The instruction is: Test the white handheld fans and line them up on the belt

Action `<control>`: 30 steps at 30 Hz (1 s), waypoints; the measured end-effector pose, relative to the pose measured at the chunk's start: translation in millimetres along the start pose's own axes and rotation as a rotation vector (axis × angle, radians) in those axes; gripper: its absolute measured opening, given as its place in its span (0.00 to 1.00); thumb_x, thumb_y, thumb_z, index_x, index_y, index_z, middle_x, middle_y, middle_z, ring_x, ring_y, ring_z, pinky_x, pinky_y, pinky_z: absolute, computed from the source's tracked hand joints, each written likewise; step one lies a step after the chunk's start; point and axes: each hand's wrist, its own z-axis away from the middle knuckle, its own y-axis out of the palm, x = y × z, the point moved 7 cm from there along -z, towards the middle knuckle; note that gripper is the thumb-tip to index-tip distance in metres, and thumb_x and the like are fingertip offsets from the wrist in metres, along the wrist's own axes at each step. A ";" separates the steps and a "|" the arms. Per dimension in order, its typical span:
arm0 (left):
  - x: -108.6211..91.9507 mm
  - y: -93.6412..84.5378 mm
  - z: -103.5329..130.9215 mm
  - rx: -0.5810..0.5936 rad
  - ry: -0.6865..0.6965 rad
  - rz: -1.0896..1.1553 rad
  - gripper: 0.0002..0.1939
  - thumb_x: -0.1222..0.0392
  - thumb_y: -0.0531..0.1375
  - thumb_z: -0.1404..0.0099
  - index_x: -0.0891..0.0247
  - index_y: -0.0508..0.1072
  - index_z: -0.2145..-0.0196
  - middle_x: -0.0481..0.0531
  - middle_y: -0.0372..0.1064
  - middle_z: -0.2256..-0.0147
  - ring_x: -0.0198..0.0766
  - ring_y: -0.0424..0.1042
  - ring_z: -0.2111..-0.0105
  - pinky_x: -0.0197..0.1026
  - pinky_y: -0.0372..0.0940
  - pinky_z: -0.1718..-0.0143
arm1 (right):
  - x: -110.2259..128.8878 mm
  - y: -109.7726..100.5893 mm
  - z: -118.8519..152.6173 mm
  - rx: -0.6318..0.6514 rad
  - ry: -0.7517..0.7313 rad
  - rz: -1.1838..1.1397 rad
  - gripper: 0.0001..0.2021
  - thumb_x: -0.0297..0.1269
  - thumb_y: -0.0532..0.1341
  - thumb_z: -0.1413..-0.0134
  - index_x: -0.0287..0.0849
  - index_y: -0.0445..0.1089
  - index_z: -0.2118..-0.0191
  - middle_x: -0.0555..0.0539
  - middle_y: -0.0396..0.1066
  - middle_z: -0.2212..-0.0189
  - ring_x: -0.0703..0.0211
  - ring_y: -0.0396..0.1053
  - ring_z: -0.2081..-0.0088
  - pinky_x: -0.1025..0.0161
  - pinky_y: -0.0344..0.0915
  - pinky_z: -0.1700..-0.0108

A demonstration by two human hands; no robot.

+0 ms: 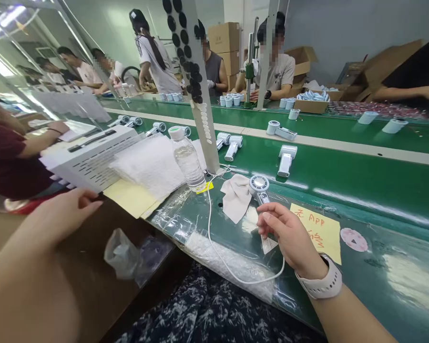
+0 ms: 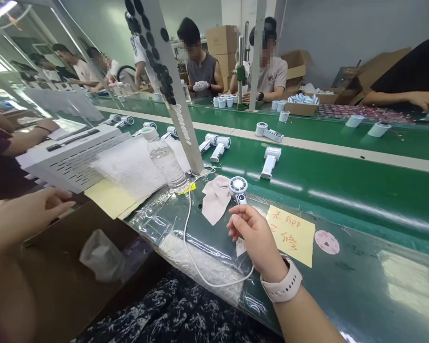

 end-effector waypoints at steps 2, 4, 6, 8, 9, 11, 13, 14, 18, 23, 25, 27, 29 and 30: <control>-32.7 25.5 13.2 0.074 0.017 -0.041 0.13 0.46 0.61 0.41 0.56 0.74 0.64 0.43 0.76 0.72 0.42 0.72 0.71 0.43 0.65 0.63 | 1.3 -0.2 0.5 0.014 0.039 -0.063 0.16 0.47 0.68 0.54 0.43 0.71 0.63 0.52 0.69 0.76 0.62 0.67 0.76 0.63 0.62 0.75; -92.6 53.2 28.9 0.223 0.263 0.053 0.18 0.44 0.58 0.37 0.58 0.74 0.58 0.48 0.77 0.65 0.43 0.74 0.67 0.43 0.66 0.63 | 3.4 -3.7 -0.6 0.016 0.074 -0.085 0.16 0.48 0.67 0.53 0.43 0.71 0.62 0.54 0.67 0.78 0.63 0.64 0.79 0.65 0.59 0.77; -158.1 77.9 46.0 0.375 0.575 0.044 0.19 0.44 0.58 0.37 0.58 0.75 0.56 0.53 0.77 0.57 0.47 0.74 0.59 0.47 0.67 0.56 | 6.7 -14.4 -5.8 -0.034 0.060 -0.028 0.17 0.50 0.65 0.53 0.43 0.70 0.61 0.55 0.65 0.80 0.64 0.62 0.81 0.65 0.57 0.79; -213.1 99.6 57.8 0.475 0.823 0.005 0.22 0.45 0.58 0.35 0.59 0.73 0.49 0.56 0.73 0.48 0.51 0.69 0.46 0.51 0.63 0.45 | 10.9 -33.9 -14.6 -0.158 -0.015 0.112 0.18 0.51 0.62 0.51 0.43 0.69 0.61 0.55 0.64 0.80 0.62 0.62 0.81 0.64 0.58 0.78; -234.2 110.2 58.2 0.484 0.880 -0.023 0.22 0.47 0.59 0.34 0.60 0.72 0.47 0.58 0.72 0.47 0.52 0.67 0.44 0.53 0.62 0.43 | 12.2 -45.4 -19.3 -0.235 -0.059 0.189 0.17 0.52 0.61 0.51 0.43 0.68 0.61 0.55 0.64 0.79 0.62 0.63 0.80 0.63 0.59 0.77; -267.0 134.0 52.0 0.469 0.914 -0.044 0.24 0.51 0.58 0.33 0.63 0.69 0.43 0.61 0.70 0.45 0.53 0.65 0.41 0.54 0.60 0.41 | 10.6 -67.9 -27.7 -0.379 -0.119 0.318 0.16 0.50 0.59 0.51 0.43 0.67 0.62 0.52 0.66 0.76 0.60 0.65 0.77 0.62 0.61 0.75; -289.0 164.4 44.7 0.509 0.916 0.012 0.30 0.52 0.62 0.35 0.64 0.64 0.38 0.65 0.67 0.41 0.55 0.62 0.39 0.54 0.60 0.41 | 4.7 -86.4 -34.2 -0.475 -0.134 0.405 0.15 0.48 0.58 0.50 0.43 0.67 0.62 0.49 0.68 0.72 0.58 0.67 0.73 0.61 0.63 0.73; -296.5 181.3 42.9 0.558 0.929 0.053 0.36 0.53 0.65 0.39 0.65 0.61 0.37 0.66 0.65 0.39 0.56 0.61 0.38 0.54 0.59 0.40 | 2.3 -93.5 -37.0 -0.509 -0.134 0.456 0.14 0.47 0.57 0.49 0.42 0.67 0.62 0.47 0.69 0.70 0.57 0.68 0.72 0.61 0.64 0.72; -309.3 231.8 44.9 0.805 0.975 0.324 0.40 0.60 0.70 0.48 0.63 0.62 0.39 0.62 0.68 0.42 0.53 0.66 0.42 0.51 0.61 0.43 | 6.4 -106.8 -55.1 -0.568 -0.111 0.725 0.13 0.41 0.54 0.45 0.40 0.70 0.59 0.45 0.72 0.68 0.54 0.71 0.69 0.58 0.67 0.66; -311.8 226.0 48.9 0.809 1.045 0.495 0.33 0.52 0.75 0.55 0.61 0.72 0.52 0.58 0.71 0.48 0.56 0.66 0.43 0.56 0.55 0.40 | 33.6 -106.1 -110.2 -0.608 -0.099 1.115 0.24 0.38 0.58 0.41 0.39 0.66 0.40 0.34 0.70 0.52 0.42 0.70 0.55 0.50 0.65 0.54; -309.9 216.7 47.4 0.826 0.993 0.619 0.37 0.51 0.76 0.58 0.59 0.70 0.51 0.58 0.69 0.47 0.56 0.64 0.41 0.55 0.55 0.40 | 38.0 -103.7 -131.1 -0.598 -0.107 1.246 0.27 0.41 0.61 0.41 0.44 0.64 0.37 0.31 0.63 0.44 0.36 0.65 0.48 0.46 0.62 0.51; -306.8 211.3 45.3 0.868 0.887 0.784 0.36 0.53 0.76 0.58 0.58 0.69 0.52 0.55 0.69 0.49 0.52 0.68 0.46 0.51 0.60 0.44 | 36.2 -102.9 -144.3 -0.571 -0.114 1.345 0.27 0.42 0.62 0.40 0.47 0.65 0.36 0.30 0.62 0.43 0.33 0.61 0.45 0.45 0.61 0.49; -305.0 208.3 43.8 0.923 0.730 1.057 0.36 0.55 0.77 0.57 0.57 0.68 0.52 0.51 0.70 0.54 0.44 0.72 0.56 0.45 0.64 0.53 | 32.4 -104.6 -149.4 -0.550 -0.120 1.411 0.24 0.40 0.59 0.38 0.47 0.67 0.37 0.30 0.64 0.47 0.34 0.60 0.46 0.45 0.60 0.50; -304.4 207.1 42.8 0.940 0.624 1.246 0.36 0.55 0.77 0.58 0.57 0.68 0.53 0.49 0.70 0.56 0.40 0.72 0.60 0.42 0.65 0.57 | 31.1 -106.0 -149.7 -0.546 -0.125 1.433 0.22 0.38 0.58 0.37 0.47 0.68 0.38 0.30 0.65 0.48 0.35 0.60 0.47 0.46 0.60 0.51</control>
